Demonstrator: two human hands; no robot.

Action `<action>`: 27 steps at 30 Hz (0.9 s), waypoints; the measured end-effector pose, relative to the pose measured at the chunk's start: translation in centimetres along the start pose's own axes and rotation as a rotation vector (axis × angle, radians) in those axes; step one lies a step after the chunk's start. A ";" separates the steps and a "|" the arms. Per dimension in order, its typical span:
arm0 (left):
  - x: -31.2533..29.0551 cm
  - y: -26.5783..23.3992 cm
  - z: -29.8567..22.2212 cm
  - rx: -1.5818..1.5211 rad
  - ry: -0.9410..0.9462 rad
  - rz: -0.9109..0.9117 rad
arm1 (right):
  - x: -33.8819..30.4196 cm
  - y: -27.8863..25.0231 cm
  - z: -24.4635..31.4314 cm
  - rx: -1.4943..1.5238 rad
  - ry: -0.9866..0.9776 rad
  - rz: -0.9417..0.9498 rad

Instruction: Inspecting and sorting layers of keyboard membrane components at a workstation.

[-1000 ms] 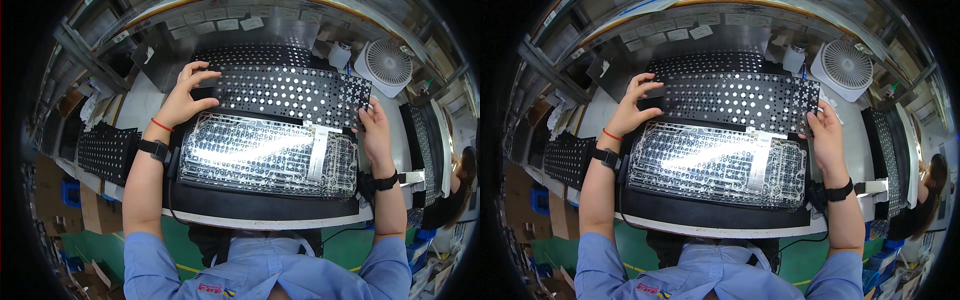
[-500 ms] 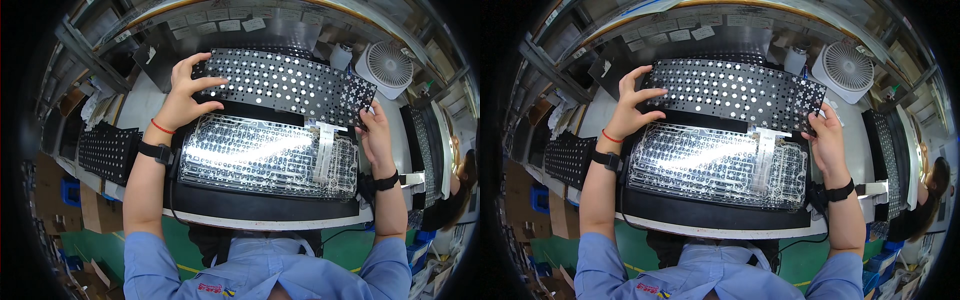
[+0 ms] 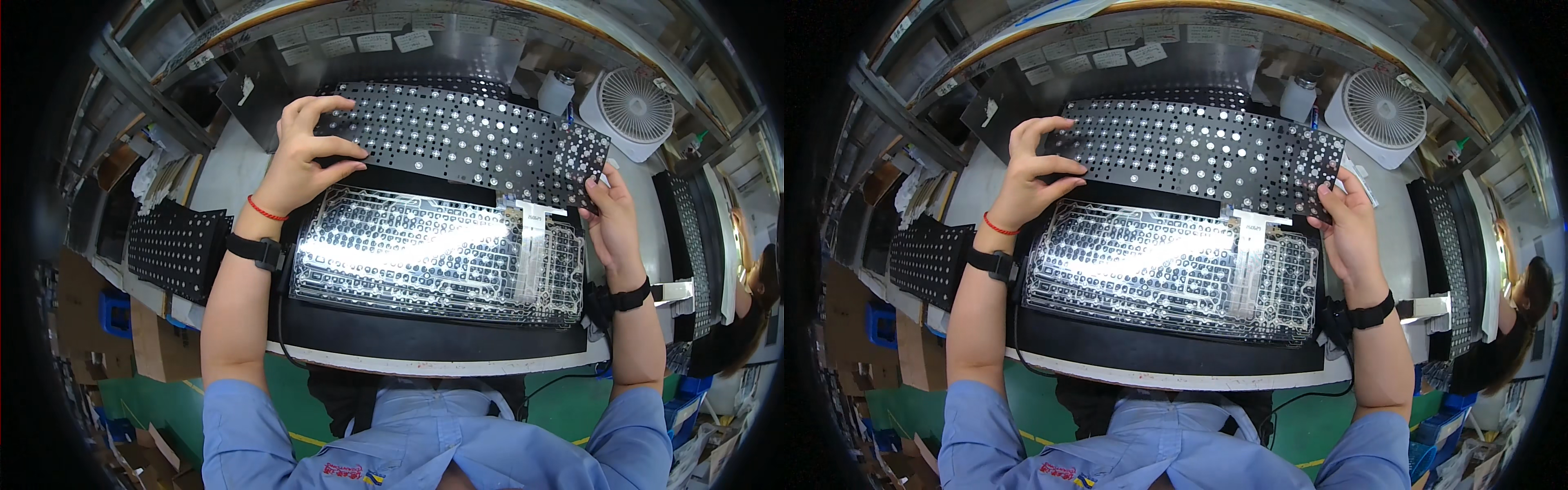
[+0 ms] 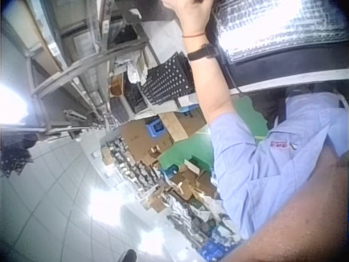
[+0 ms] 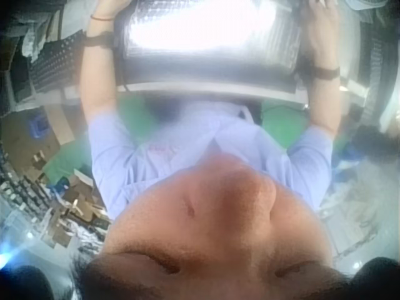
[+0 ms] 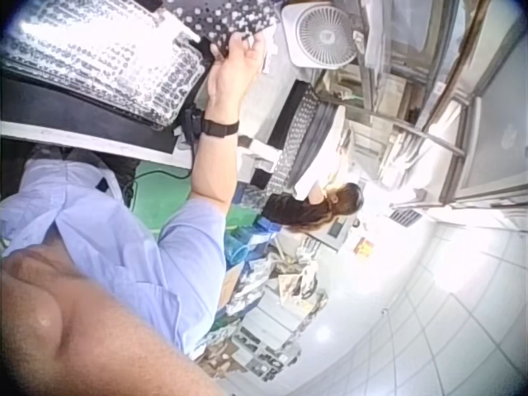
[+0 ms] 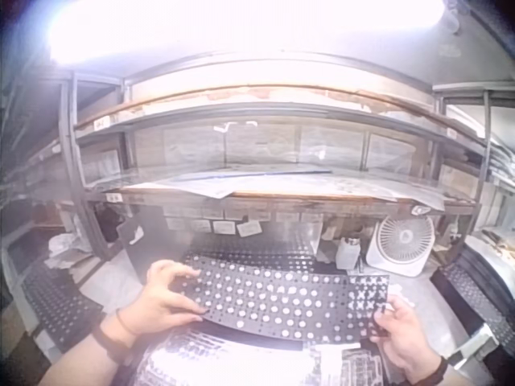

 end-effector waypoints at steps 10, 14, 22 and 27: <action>-0.9 -5.6 5.4 -1.103 -0.116 -0.399 | 0.2 0.1 -0.2 -0.067 0.032 0.017; 2.4 -6.2 -4.2 -1.173 0.258 -0.024 | 0.2 0.1 -0.2 -0.083 0.003 0.031; -0.2 1.5 -17.5 -1.120 0.238 0.956 | 0.1 0.1 0.3 -0.097 -0.055 0.057; 3.0 0.1 0.4 -0.861 -0.374 0.027 | 0.2 0.0 0.5 -0.090 -0.126 0.070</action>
Point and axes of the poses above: each hand's wrist, its own x-axis towards the middle knuckle, its own y-axis out of the palm, z = x × y, the point moved 7 cm from there along x, towards the middle knuckle, and after that the axes turned 3 degrees about -x, right-handed, at the moved point
